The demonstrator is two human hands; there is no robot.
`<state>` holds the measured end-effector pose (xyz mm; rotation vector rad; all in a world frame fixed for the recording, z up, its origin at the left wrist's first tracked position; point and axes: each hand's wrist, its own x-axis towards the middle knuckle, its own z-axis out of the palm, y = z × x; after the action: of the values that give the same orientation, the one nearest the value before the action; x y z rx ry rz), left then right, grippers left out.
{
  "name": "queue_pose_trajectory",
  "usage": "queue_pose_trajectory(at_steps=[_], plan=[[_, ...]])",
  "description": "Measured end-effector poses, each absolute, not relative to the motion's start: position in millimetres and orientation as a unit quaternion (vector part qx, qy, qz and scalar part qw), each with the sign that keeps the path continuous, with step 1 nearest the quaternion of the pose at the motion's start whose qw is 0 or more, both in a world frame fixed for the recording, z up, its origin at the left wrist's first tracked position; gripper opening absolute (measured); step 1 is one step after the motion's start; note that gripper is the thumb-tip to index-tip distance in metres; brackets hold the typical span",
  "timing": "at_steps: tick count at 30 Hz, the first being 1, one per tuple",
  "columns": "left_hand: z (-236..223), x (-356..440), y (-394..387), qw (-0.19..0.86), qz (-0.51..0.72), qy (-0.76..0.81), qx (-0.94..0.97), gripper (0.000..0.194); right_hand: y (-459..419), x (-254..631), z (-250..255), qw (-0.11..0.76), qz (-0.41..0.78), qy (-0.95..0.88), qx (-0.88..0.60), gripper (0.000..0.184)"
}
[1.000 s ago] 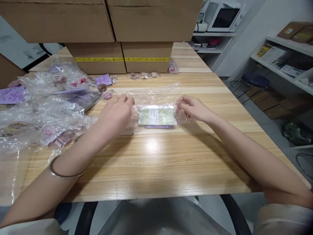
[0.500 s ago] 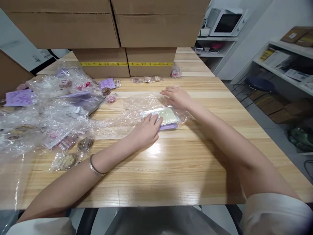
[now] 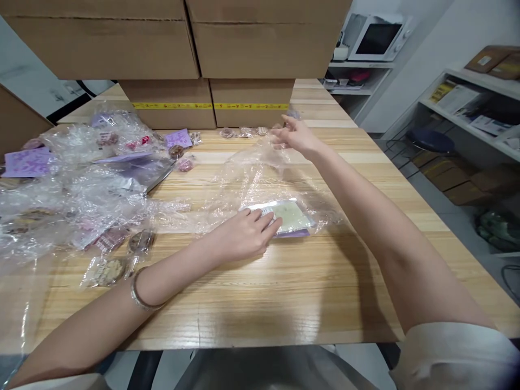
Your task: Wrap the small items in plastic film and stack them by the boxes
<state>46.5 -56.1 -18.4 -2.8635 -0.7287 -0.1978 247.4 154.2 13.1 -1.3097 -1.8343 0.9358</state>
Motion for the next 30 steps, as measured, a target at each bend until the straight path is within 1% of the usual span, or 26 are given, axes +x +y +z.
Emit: queue_pose_trajectory(at_steps=[2, 4, 7, 9, 11, 12, 13, 14, 15, 16, 17, 18, 20, 21, 22, 24, 26, 28, 30], plan=[[-14, 44, -59, 0.073, -0.068, -0.233, -0.967, 0.044, 149, 252, 12, 0.338, 0.404, -0.713, -0.464, 0.078], [-9, 42, -60, 0.052, -0.062, -0.226, -0.971, 0.042, 142, 259, 12, 0.33, 0.376, -0.738, -0.452, 0.083], [-2, 40, -59, 0.016, -0.057, -0.225, -0.973, 0.043, 127, 269, 17, 0.313, 0.303, -0.77, -0.466, 0.08], [3, 40, -59, -0.009, -0.064, -0.229, -0.971, 0.042, 108, 275, 26, 0.291, 0.271, -0.786, -0.474, 0.072], [8, 40, -59, -0.038, -0.065, -0.242, -0.967, 0.039, 80, 281, 36, 0.245, 0.245, -0.813, -0.468, 0.056], [11, 40, -59, -0.055, -0.061, -0.254, -0.964, 0.037, 62, 284, 41, 0.202, 0.236, -0.835, -0.454, 0.048], [14, 40, -59, -0.075, -0.056, -0.268, -0.959, 0.035, 42, 286, 45, 0.155, 0.24, -0.855, -0.432, 0.046], [17, 39, -58, -0.096, -0.052, -0.282, -0.953, 0.034, 21, 288, 47, 0.107, 0.253, -0.872, -0.406, 0.048], [20, 39, -57, -0.12, -0.05, -0.297, -0.946, 0.034, 1, 290, 47, 0.065, 0.264, -0.884, -0.379, 0.057], [23, 39, -56, -0.146, -0.052, -0.309, -0.939, 0.033, -18, 292, 45, 0.032, 0.271, -0.895, -0.354, 0.072], [25, 39, -55, -0.173, -0.055, -0.317, -0.931, 0.033, -34, 294, 42, 0.024, 0.259, -0.904, -0.339, 0.081], [28, 38, -53, -0.199, -0.058, -0.323, -0.923, 0.033, -47, 296, 38, 0.031, 0.24, -0.907, -0.344, 0.08], [32, 34, -48, -0.25, -0.053, -0.334, -0.907, 0.033, -59, 302, 30, 0.048, 0.229, -0.902, -0.364, 0.063], [34, 30, -45, -0.272, -0.046, -0.343, -0.898, 0.035, -59, 307, 27, 0.052, 0.244, -0.895, -0.369, 0.053], [35, 25, -41, -0.286, -0.032, -0.354, -0.89, 0.037, -56, 312, 25, 0.052, 0.273, -0.888, -0.367, 0.045], [36, 11, -32, -0.289, 0.0, -0.379, -0.879, 0.041, -43, 324, 25, 0.047, 0.344, -0.868, -0.355, 0.037], [35, -5, -22, -0.281, 0.029, -0.384, -0.879, 0.042, -29, 336, 25, 0.044, 0.396, -0.843, -0.36, 0.037], [35, -19, -14, -0.286, 0.04, -0.378, -0.88, 0.042, -20, 343, 24, 0.044, 0.422, -0.823, -0.377, 0.039], [35, -30, -7, -0.295, 0.029, -0.387, -0.873, 0.05, -16, 346, 21, 0.051, 0.432, -0.813, -0.388, 0.04]])
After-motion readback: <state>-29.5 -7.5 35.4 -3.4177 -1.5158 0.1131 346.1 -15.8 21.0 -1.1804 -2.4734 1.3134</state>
